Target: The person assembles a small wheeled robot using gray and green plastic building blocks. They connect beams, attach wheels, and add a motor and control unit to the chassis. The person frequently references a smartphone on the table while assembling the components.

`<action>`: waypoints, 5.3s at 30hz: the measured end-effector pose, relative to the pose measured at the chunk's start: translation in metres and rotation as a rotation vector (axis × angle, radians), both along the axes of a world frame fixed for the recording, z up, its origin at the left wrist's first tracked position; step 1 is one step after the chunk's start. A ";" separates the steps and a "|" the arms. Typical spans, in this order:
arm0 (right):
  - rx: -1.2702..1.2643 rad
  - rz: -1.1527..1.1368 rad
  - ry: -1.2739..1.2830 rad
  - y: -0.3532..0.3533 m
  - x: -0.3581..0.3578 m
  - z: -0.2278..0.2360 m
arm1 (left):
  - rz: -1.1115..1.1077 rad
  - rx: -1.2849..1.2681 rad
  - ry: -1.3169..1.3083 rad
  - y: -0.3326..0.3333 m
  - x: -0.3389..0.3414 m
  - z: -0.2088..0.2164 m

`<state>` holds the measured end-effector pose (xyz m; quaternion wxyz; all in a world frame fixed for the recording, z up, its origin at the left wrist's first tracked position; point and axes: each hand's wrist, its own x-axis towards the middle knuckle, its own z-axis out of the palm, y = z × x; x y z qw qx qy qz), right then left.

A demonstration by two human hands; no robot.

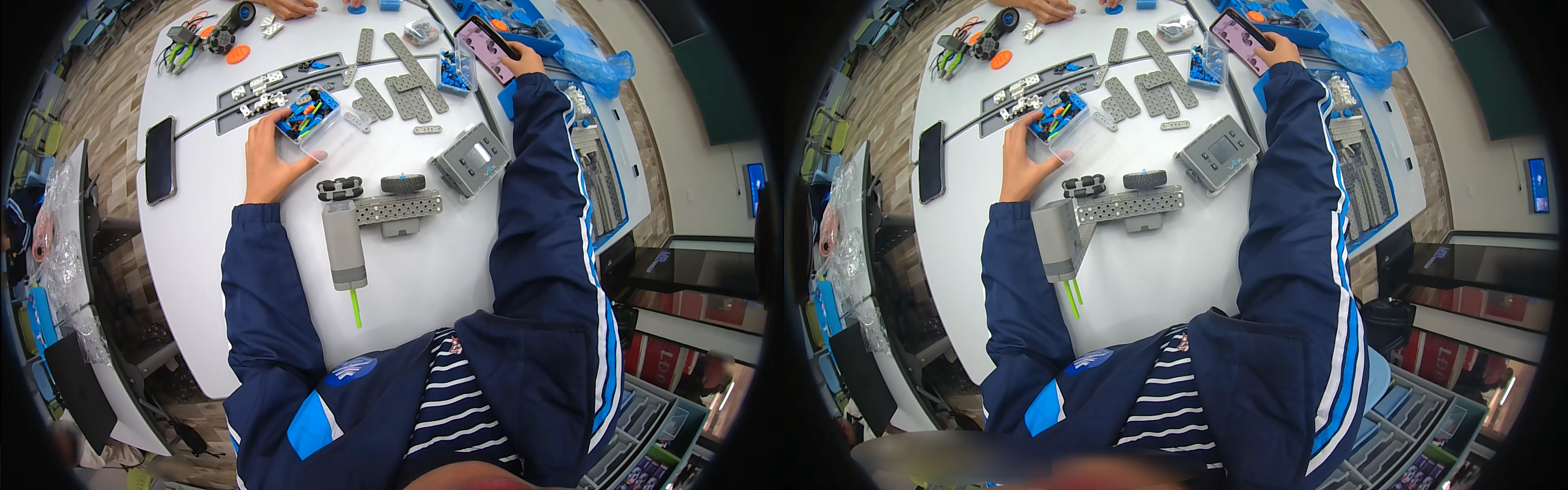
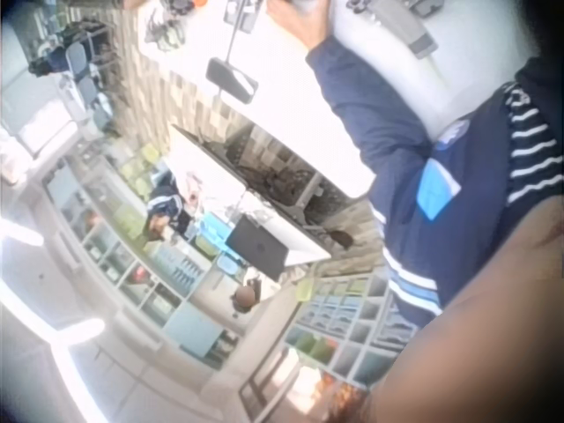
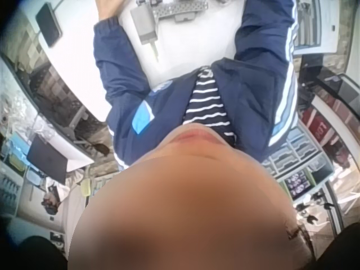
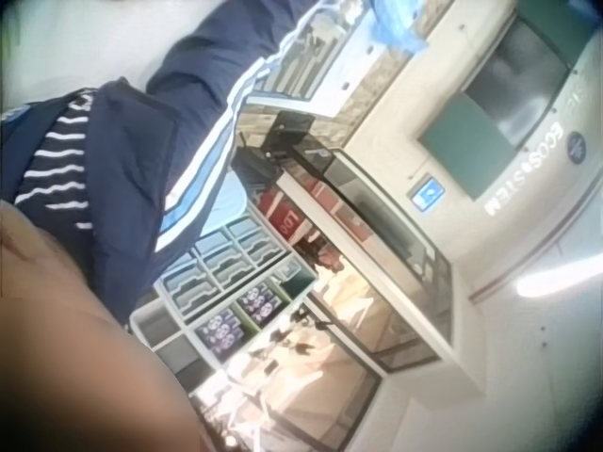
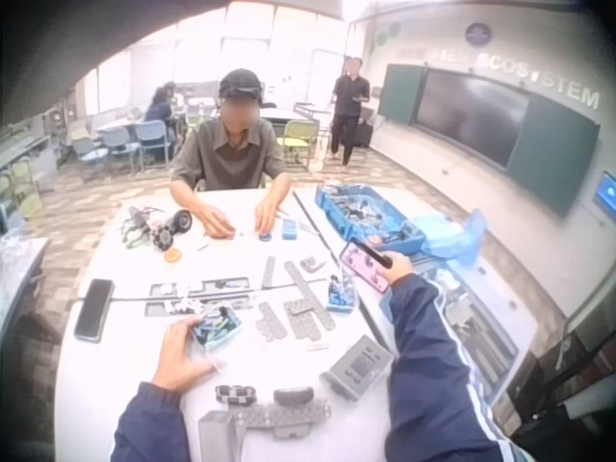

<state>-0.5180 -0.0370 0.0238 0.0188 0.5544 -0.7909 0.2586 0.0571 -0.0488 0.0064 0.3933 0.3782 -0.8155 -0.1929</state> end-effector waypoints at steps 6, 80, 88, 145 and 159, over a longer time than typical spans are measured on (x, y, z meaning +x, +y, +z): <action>-0.023 0.029 -0.010 0.001 -0.001 0.001 | 0.023 0.256 0.171 -0.002 -0.001 0.000; -0.192 0.426 -0.426 0.185 0.350 0.044 | 0.164 0.375 0.362 0.185 -0.067 0.014; -0.230 0.589 -0.427 0.124 0.367 0.019 | 0.132 0.288 0.334 0.186 -0.074 0.020; -0.330 0.476 -0.236 0.040 0.324 0.015 | 0.156 -0.036 0.147 0.029 -0.093 -0.022; -0.283 0.397 -0.336 0.041 0.324 0.021 | 0.324 -0.024 0.097 0.036 -0.090 -0.005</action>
